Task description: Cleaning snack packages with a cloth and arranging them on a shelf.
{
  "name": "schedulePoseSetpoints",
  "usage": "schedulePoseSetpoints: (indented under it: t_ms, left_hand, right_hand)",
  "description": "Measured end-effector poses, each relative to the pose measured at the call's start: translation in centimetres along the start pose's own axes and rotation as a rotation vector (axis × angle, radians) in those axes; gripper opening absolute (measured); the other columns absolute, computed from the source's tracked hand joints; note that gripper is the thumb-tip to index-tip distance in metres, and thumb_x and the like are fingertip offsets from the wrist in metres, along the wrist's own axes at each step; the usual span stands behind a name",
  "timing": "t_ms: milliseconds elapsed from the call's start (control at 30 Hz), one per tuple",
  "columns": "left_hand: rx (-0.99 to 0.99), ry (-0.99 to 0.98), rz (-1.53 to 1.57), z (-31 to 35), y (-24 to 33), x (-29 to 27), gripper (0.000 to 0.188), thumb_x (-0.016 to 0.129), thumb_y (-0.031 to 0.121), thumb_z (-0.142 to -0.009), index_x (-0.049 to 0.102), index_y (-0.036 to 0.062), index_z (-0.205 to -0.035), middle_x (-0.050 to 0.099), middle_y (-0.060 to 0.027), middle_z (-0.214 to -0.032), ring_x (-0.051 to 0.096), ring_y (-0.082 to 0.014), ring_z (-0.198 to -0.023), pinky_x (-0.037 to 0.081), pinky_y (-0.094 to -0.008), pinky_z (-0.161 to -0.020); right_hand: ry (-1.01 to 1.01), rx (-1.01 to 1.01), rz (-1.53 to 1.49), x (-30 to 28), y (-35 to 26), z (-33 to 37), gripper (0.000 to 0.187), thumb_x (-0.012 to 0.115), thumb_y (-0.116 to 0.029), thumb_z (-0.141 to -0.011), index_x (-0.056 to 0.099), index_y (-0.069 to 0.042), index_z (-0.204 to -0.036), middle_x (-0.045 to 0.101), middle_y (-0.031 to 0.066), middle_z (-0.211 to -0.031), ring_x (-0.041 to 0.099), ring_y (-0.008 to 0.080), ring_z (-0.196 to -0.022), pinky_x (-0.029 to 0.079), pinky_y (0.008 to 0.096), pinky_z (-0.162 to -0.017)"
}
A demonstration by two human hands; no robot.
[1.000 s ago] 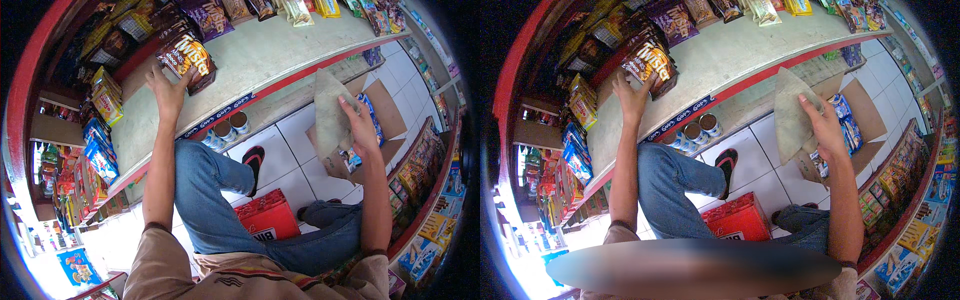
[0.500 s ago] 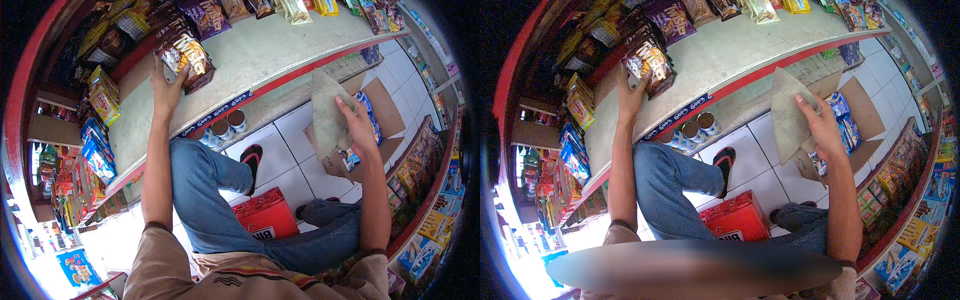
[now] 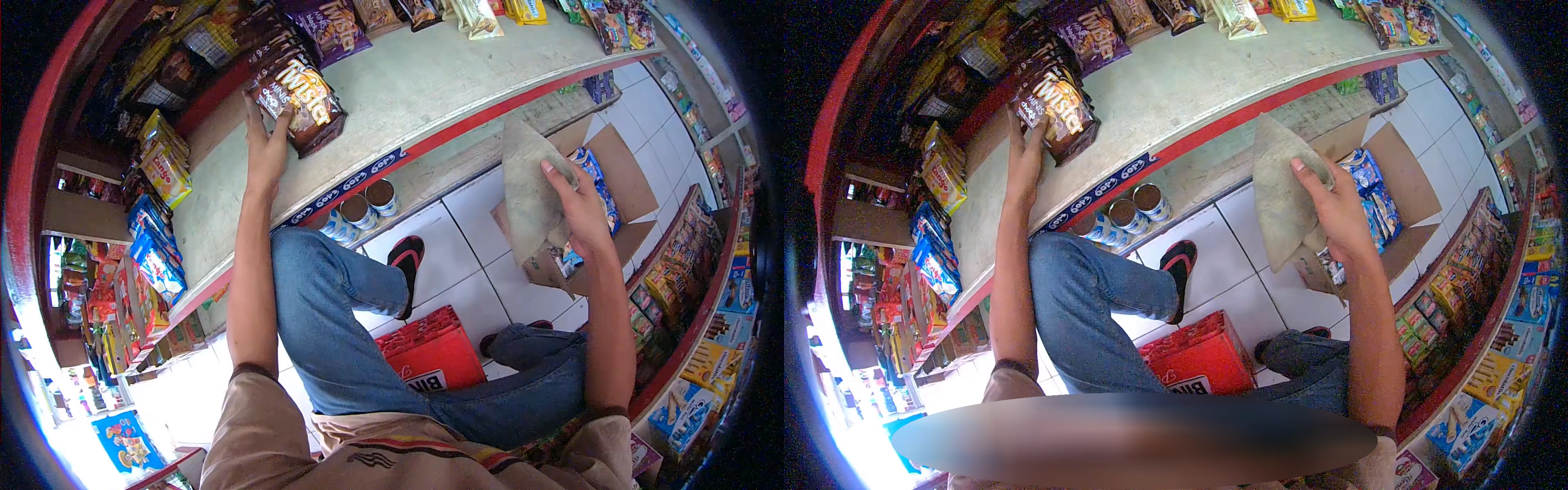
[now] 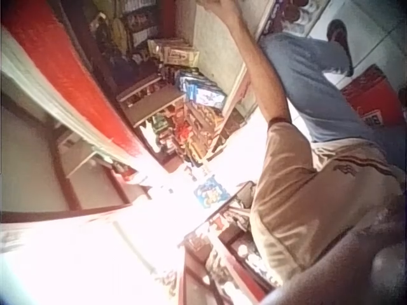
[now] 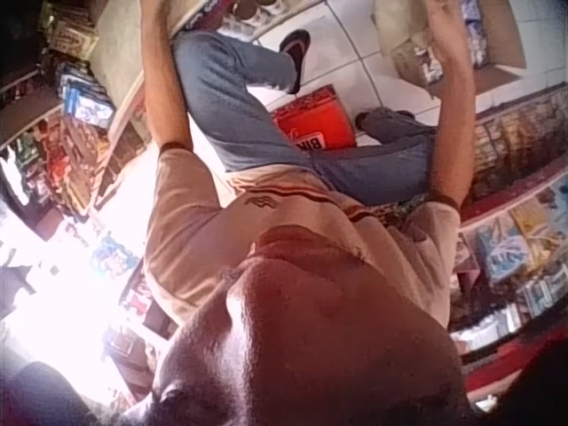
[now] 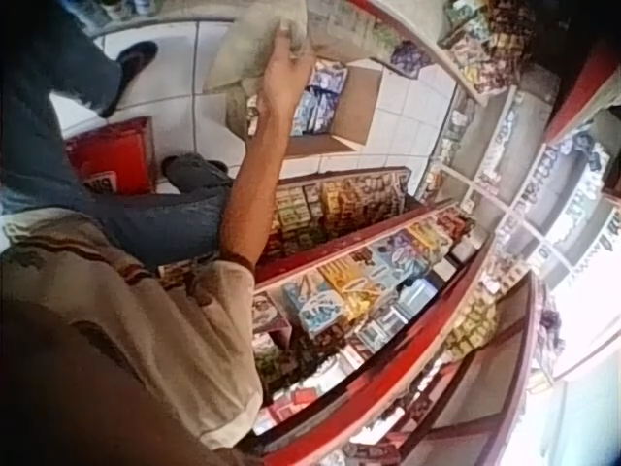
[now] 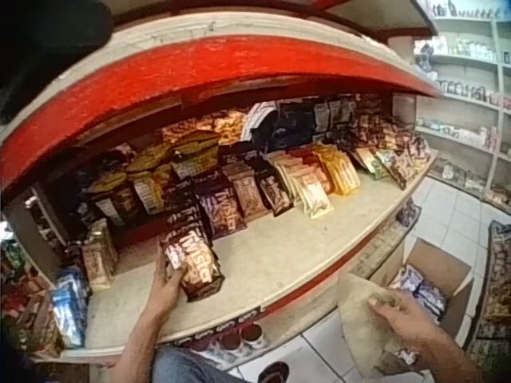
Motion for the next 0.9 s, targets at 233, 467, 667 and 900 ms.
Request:
schedulePoseSetpoints:
  t_ms: [233,467,667,900]
  left_hand:
    - [-0.040,0.091,0.052,0.4,0.2,-1.5,0.090,0.063,0.040,-0.097,0.016,-0.0044,-0.159,0.027,-0.0254,-0.163,0.029,-0.0330,-0.150,0.022,-0.0407,-0.122]
    - [0.205,0.367,0.031,3.8,6.1,-4.1,0.063,0.055,0.026,-0.104,0.029,-0.0006,-0.155,0.041,-0.0190,-0.153,0.042,-0.0281,-0.139,0.029,-0.0392,-0.119]
    - [0.438,0.016,0.013,9.7,18.3,8.9,0.056,0.054,0.017,-0.103,0.034,-0.0011,-0.152,0.050,-0.0177,-0.143,0.047,-0.0271,-0.133,0.037,-0.0401,-0.112]
    - [0.747,-0.853,0.009,20.5,19.6,34.4,0.059,0.063,0.019,-0.096,0.041,0.0016,-0.148,0.049,-0.0228,-0.138,0.049,-0.0379,-0.129,0.041,-0.0454,-0.109]
  right_hand:
    - [0.013,0.009,-0.010,-0.2,-0.2,0.2,0.047,0.069,-0.032,-0.098,0.062,0.003,-0.129,0.069,0.0108,-0.118,0.065,0.0171,-0.104,0.052,0.0319,-0.091]
    - [0.252,-0.064,-0.153,-7.9,-2.2,-0.5,0.045,0.069,-0.032,-0.097,0.063,0.000,-0.128,0.069,0.0094,-0.116,0.066,0.0175,-0.103,0.054,0.0330,-0.089]
    - [0.487,-0.256,-0.403,-19.6,-3.5,0.7,0.037,0.065,-0.024,-0.098,0.062,0.002,-0.124,0.069,0.0121,-0.116,0.069,0.0230,-0.103,0.056,0.0385,-0.091]
    - [0.627,-0.315,-0.723,-25.9,-1.9,2.8,0.035,0.062,-0.024,-0.099,0.060,0.000,-0.125,0.068,0.0107,-0.121,0.067,0.0255,-0.108,0.055,0.0421,-0.097]
Point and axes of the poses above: each hand's wrist, its own z-axis away from the middle knuckle, its own x-axis out of the palm, y = z × x, the point moved 10 cm from there along -z, towards the middle knuckle
